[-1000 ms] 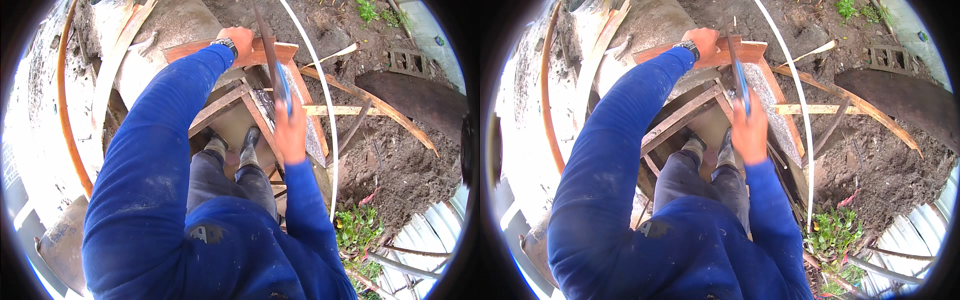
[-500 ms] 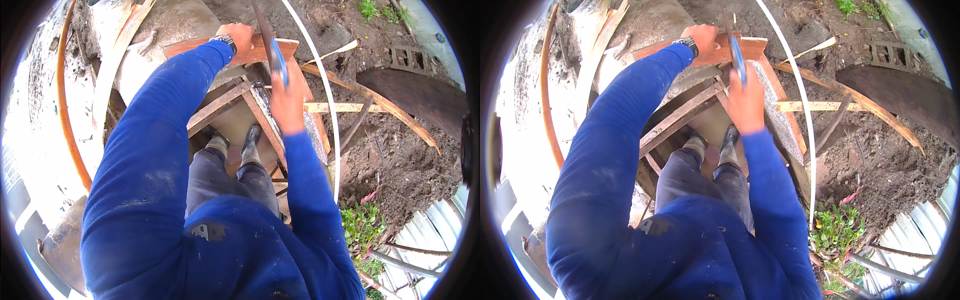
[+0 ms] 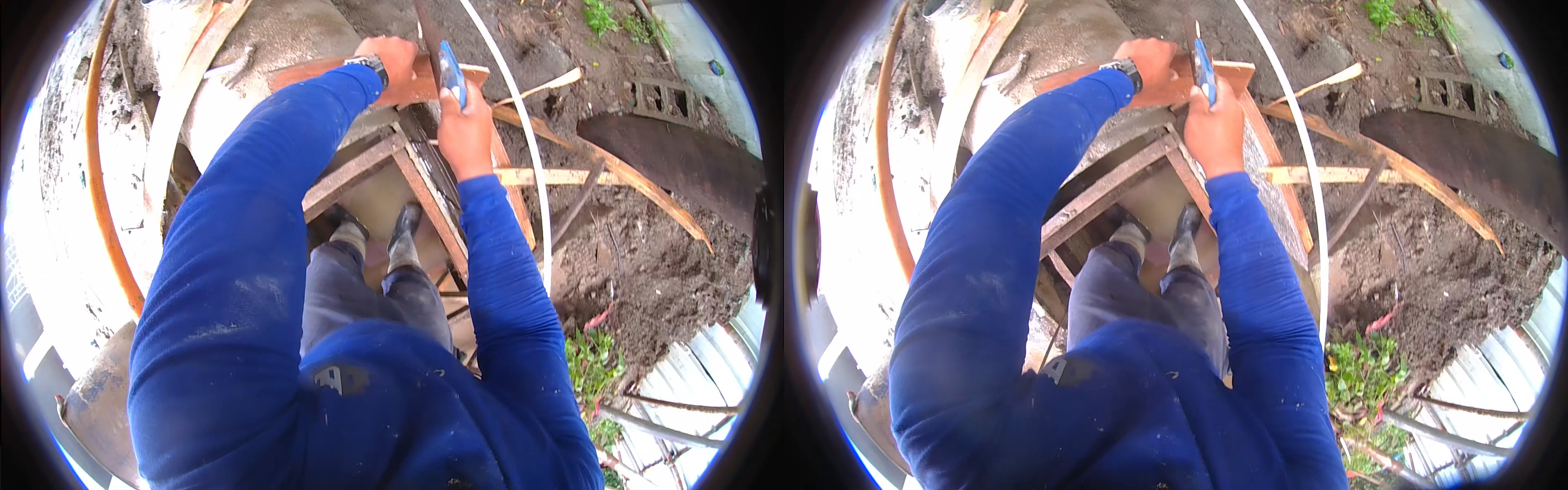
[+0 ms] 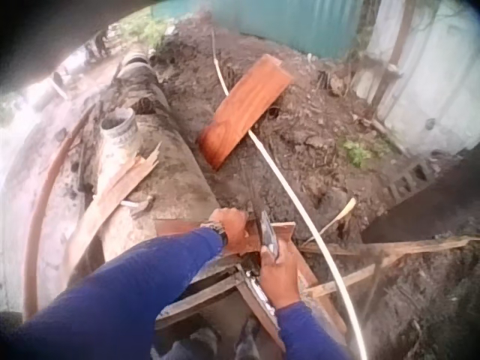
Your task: The person uses a hand saw to cut a rectangular wooden plank placed on a makeshift wooden support. After sawing, the person removes the cut piece and sets it aside, then picks up another plank and repeats the sawing process.
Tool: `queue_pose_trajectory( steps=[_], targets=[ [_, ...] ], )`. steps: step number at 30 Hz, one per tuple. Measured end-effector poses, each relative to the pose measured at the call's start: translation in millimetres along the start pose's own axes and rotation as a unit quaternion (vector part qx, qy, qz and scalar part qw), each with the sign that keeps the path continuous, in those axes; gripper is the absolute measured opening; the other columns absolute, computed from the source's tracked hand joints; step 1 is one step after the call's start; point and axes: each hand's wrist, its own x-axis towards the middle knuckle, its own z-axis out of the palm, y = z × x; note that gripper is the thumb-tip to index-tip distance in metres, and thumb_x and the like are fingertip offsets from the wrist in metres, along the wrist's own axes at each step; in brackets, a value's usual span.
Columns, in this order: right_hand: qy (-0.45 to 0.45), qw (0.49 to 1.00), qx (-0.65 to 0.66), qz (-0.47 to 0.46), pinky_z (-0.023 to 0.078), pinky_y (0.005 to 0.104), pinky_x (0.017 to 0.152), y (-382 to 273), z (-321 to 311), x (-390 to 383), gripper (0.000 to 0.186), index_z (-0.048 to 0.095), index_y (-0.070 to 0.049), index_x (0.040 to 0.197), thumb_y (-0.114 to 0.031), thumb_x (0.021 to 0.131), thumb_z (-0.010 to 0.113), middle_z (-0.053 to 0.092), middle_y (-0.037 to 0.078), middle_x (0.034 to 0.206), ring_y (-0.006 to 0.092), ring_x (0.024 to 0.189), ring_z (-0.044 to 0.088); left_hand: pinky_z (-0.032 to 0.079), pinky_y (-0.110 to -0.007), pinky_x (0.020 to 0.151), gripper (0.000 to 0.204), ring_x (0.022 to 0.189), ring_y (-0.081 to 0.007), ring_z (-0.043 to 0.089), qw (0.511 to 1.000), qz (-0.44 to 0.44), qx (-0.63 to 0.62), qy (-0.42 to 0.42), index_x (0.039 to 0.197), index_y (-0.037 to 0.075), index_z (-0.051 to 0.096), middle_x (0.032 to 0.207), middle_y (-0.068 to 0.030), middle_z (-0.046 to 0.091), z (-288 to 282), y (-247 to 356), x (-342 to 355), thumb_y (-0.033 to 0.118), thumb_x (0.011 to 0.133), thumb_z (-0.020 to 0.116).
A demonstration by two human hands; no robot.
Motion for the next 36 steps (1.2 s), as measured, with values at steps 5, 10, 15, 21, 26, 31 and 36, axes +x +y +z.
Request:
queue_pose_trajectory(
  steps=[5, 10, 15, 21, 26, 31, 36],
  targets=[
    [-0.065, 0.987, 0.066, 0.134, 0.057, 0.0421, 0.095, -19, -69, -156, 0.042, 0.060, 0.006, 0.145, -0.017, 0.110, 0.061, 0.077, 0.022, 0.122, 0.0291, 0.111, 0.075, 0.062, -0.051, 0.098, 0.043, 0.116, -0.0392, 0.076, 1.000, -0.019, 0.009, -0.005, 0.125, 0.008, 0.074, 0.120, -0.0205, 0.079, 5, -19, -4, 0.039, 0.096, 0.078],
    [-0.027, 0.998, -0.006, 0.050, 0.057, 0.0423, 0.092, -10, -48, -113, 0.038, 0.062, 0.007, 0.140, -0.017, 0.110, 0.061, 0.076, 0.023, 0.113, 0.0320, 0.104, 0.075, 0.063, -0.050, 0.096, 0.038, 0.111, -0.0388, 0.078, 1.000, -0.014, 0.008, -0.007, 0.118, 0.005, 0.075, 0.113, -0.0220, 0.080, 6, -6, -17, 0.035, 0.094, 0.077],
    [0.027, 0.999, -0.001, -0.027, 0.054, 0.0494, 0.077, 1, 4, 6, 0.026, 0.065, 0.001, 0.118, -0.022, 0.107, 0.064, 0.071, 0.025, 0.094, 0.0425, 0.086, 0.071, 0.062, -0.051, 0.096, 0.038, 0.111, -0.0394, 0.077, 1.000, 0.018, -0.009, 0.019, 0.118, 0.005, 0.075, 0.112, -0.0229, 0.080, -5, 10, -11, 0.034, 0.095, 0.077],
    [-0.048, 0.994, 0.049, 0.081, 0.054, 0.0418, 0.095, -20, -64, -160, 0.040, 0.058, 0.005, 0.141, -0.018, 0.109, 0.062, 0.073, 0.023, 0.120, 0.0312, 0.108, 0.072, 0.062, -0.051, 0.097, 0.039, 0.112, -0.0398, 0.077, 1.000, -0.004, -0.006, 0.019, 0.121, 0.006, 0.075, 0.115, -0.0201, 0.080, 12, -20, -5, 0.035, 0.095, 0.078],
    [-0.023, 0.998, 0.046, 0.022, 0.056, 0.0415, 0.093, -6, -47, -114, 0.037, 0.063, 0.004, 0.139, -0.017, 0.108, 0.064, 0.075, 0.024, 0.120, 0.0288, 0.108, 0.074, 0.062, -0.051, 0.097, 0.037, 0.111, -0.0394, 0.077, 0.999, -0.014, -0.005, 0.029, 0.120, 0.007, 0.075, 0.116, -0.0204, 0.080, 12, -8, -11, 0.034, 0.095, 0.078],
    [0.027, 0.998, 0.007, -0.052, 0.054, 0.0507, 0.082, 16, 14, -1, 0.028, 0.066, 0.003, 0.127, -0.017, 0.106, 0.064, 0.072, 0.026, 0.101, 0.0441, 0.092, 0.069, 0.062, -0.051, 0.098, 0.041, 0.111, -0.0396, 0.077, 1.000, 0.006, -0.005, 0.011, 0.122, 0.007, 0.074, 0.115, -0.0208, 0.080, -4, 4, -11, 0.037, 0.094, 0.078],
    [-0.052, 0.997, 0.025, 0.054, 0.056, 0.0443, 0.090, -4, -46, -125, 0.040, 0.059, 0.007, 0.140, -0.018, 0.109, 0.062, 0.074, 0.024, 0.116, 0.0321, 0.099, 0.072, 0.061, -0.050, 0.099, 0.043, 0.112, -0.0396, 0.077, 1.000, -0.010, 0.007, 0.019, 0.124, 0.008, 0.074, 0.116, -0.0199, 0.080, 9, -20, -5, 0.038, 0.094, 0.078]
  ],
)
